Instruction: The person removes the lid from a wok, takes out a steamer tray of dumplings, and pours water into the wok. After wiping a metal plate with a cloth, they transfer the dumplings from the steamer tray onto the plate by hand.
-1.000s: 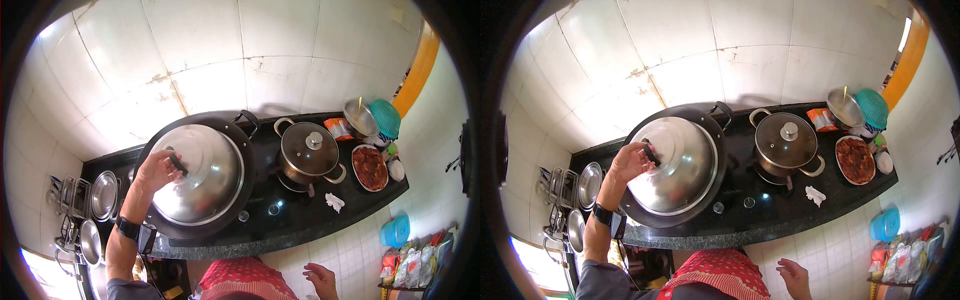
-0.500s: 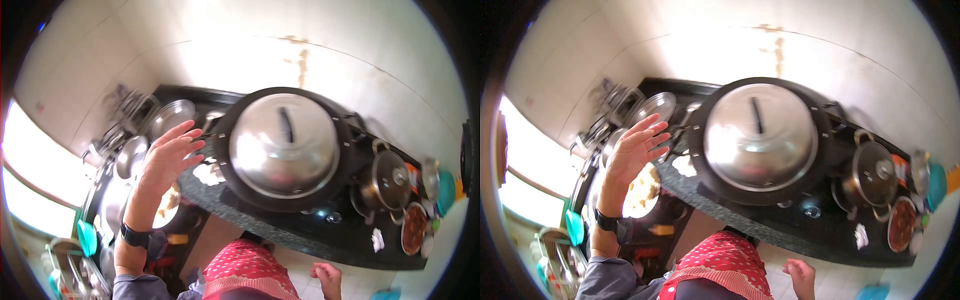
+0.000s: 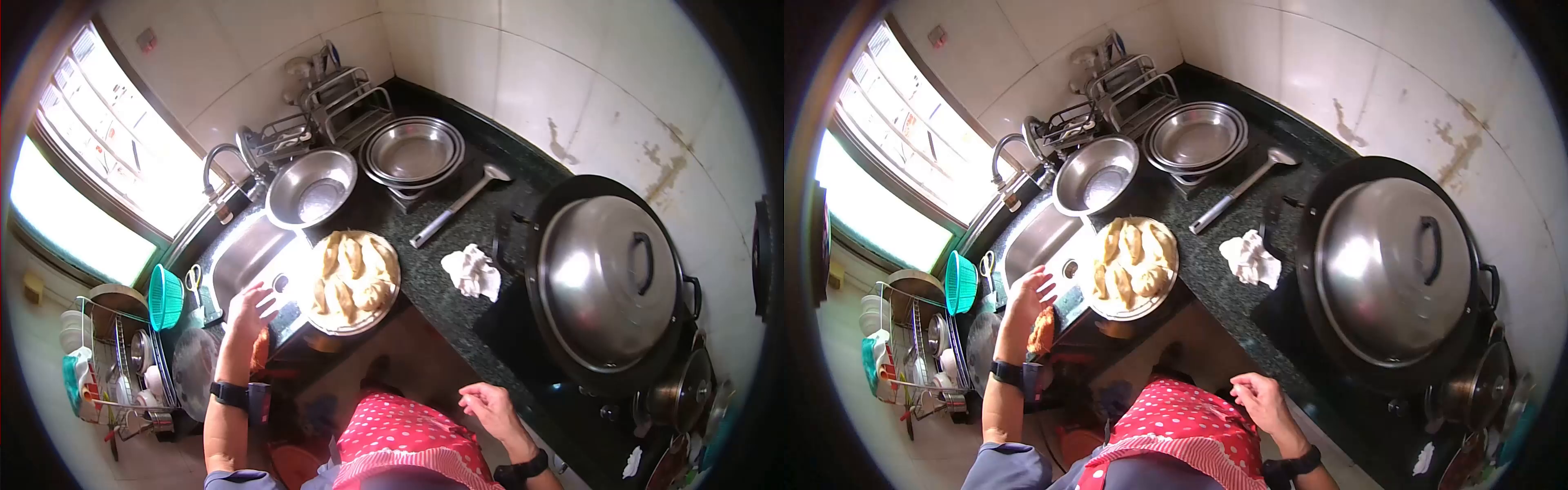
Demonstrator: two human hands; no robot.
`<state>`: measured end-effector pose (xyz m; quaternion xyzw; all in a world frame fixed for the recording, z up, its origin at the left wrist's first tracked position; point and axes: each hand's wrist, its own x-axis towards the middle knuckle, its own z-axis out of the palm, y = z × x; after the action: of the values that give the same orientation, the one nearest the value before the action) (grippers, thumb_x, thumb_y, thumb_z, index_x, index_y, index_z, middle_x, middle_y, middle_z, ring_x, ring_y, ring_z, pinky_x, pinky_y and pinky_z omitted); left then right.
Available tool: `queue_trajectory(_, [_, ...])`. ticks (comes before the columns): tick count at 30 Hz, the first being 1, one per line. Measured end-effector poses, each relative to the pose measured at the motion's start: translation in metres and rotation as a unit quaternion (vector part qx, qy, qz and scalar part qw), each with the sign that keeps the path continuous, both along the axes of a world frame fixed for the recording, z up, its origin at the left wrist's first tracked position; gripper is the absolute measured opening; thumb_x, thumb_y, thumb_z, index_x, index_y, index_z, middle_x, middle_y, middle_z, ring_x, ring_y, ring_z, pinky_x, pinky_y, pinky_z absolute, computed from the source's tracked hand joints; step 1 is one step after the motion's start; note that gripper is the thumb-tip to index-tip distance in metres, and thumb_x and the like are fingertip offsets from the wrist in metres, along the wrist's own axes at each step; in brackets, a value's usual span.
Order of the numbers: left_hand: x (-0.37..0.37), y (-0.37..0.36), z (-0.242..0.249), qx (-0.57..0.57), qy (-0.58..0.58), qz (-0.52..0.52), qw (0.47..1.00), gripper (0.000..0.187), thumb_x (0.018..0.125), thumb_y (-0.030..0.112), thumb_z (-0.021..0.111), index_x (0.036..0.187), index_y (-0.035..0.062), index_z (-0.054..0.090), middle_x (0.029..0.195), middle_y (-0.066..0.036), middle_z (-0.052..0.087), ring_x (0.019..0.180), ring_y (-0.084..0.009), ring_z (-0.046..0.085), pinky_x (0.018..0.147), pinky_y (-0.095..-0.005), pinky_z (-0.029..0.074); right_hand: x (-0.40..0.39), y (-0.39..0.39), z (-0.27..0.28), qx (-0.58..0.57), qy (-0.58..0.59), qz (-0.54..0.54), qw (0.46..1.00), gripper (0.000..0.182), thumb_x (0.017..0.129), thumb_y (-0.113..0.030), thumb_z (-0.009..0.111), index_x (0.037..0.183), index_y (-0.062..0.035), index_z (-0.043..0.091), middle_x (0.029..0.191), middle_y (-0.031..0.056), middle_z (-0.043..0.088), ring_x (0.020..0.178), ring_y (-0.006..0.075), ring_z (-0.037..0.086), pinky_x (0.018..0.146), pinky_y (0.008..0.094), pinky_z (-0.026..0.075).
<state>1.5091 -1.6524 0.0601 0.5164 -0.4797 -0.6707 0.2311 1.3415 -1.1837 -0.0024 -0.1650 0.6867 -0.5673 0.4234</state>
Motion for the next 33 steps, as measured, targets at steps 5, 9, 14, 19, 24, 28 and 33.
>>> queue_trajectory(5, [-0.004, -0.07, -0.078, 0.003, -0.052, -0.074, 0.996, 0.045, 0.087, 0.017, 0.059, 0.129, 0.006, 0.05, 0.116, -0.012, 0.058, 0.104, -0.0277, 0.057, 0.086, -0.0464, 0.047, 0.0, -0.103, -0.041, 0.024, -0.004, -0.016, 1.0, 0.021, 0.092, -0.011, 0.056, 0.107, 0.003, 0.062, 0.087, 0.0093, 0.068, 0.072, 0.0123, 0.064, 0.066, 0.025, 0.053])
queue_trajectory(9, [-0.035, -0.095, -0.118, 0.005, -0.099, -0.126, 0.987, 0.045, 0.088, 0.018, 0.059, 0.129, 0.0029, 0.051, 0.115, -0.014, 0.059, 0.104, -0.0279, 0.057, 0.083, -0.042, 0.05, 0.004, -0.167, -0.067, 0.083, -0.041, -0.103, 0.99, 0.028, 0.094, -0.015, 0.056, 0.115, 0.0021, 0.06, 0.097, 0.0108, 0.068, 0.078, 0.014, 0.065, 0.065, 0.0262, 0.054])
queue_trajectory(14, [-0.051, -0.114, -0.123, 0.052, -0.08, -0.23, 0.968, 0.045, 0.094, 0.02, 0.054, 0.132, -0.0031, 0.048, 0.112, -0.012, 0.059, 0.092, -0.0212, 0.062, 0.074, -0.0335, 0.053, -0.003, -0.222, -0.073, 0.072, -0.086, -0.177, 0.978, 0.037, 0.094, -0.02, 0.056, 0.123, 0.002, 0.056, 0.107, 0.0124, 0.066, 0.089, 0.0166, 0.065, 0.069, 0.0286, 0.054])
queue_trajectory(19, [-0.054, -0.125, -0.127, 0.05, -0.085, -0.274, 0.957, 0.043, 0.094, 0.018, 0.053, 0.131, -0.0037, 0.05, 0.11, -0.012, 0.061, 0.091, -0.0196, 0.06, 0.075, -0.0315, 0.051, -0.01, -0.236, -0.06, 0.158, 0.005, -0.17, 0.973, 0.033, 0.091, -0.018, 0.06, 0.116, 0.0041, 0.061, 0.094, 0.0118, 0.068, 0.074, 0.0164, 0.065, 0.062, 0.028, 0.052])
queue_trajectory(24, [-0.059, -0.129, -0.114, 0.082, -0.069, -0.309, 0.945, 0.042, 0.093, 0.018, 0.054, 0.129, -0.0037, 0.052, 0.11, -0.013, 0.062, 0.094, -0.0209, 0.061, 0.077, -0.0329, 0.051, -0.059, -0.238, -0.023, 0.213, 0.231, -0.186, 0.931, 0.014, 0.085, -0.013, 0.064, 0.08, 0.0001, 0.065, 0.066, 0.0071, 0.065, 0.06, 0.0128, 0.061, 0.056, 0.028, 0.048])
queue_trajectory(28, [-0.046, -0.129, -0.119, 0.101, -0.027, -0.268, 0.958, 0.047, 0.092, 0.02, 0.057, 0.132, -0.0033, 0.049, 0.115, -0.015, 0.06, 0.097, -0.0234, 0.06, 0.078, -0.035, 0.052, -0.125, -0.28, 0.024, 0.177, 0.258, -0.204, 0.928, 0.013, 0.085, -0.011, 0.061, 0.082, 0.0009, 0.065, 0.067, 0.0083, 0.065, 0.06, 0.0143, 0.061, 0.056, 0.0289, 0.048])
queue_trajectory(33, [-0.026, -0.122, -0.113, 0.104, 0.017, -0.186, 0.977, 0.046, 0.089, 0.017, 0.059, 0.131, -0.0013, 0.049, 0.111, -0.012, 0.062, 0.092, -0.0202, 0.06, 0.076, -0.0332, 0.052, -0.224, -0.328, 0.021, 0.148, 0.252, -0.264, 0.919, 0.026, 0.085, -0.011, 0.06, 0.105, 0.0058, 0.064, 0.078, 0.0132, 0.068, 0.067, 0.0155, 0.066, 0.056, 0.0295, 0.051])
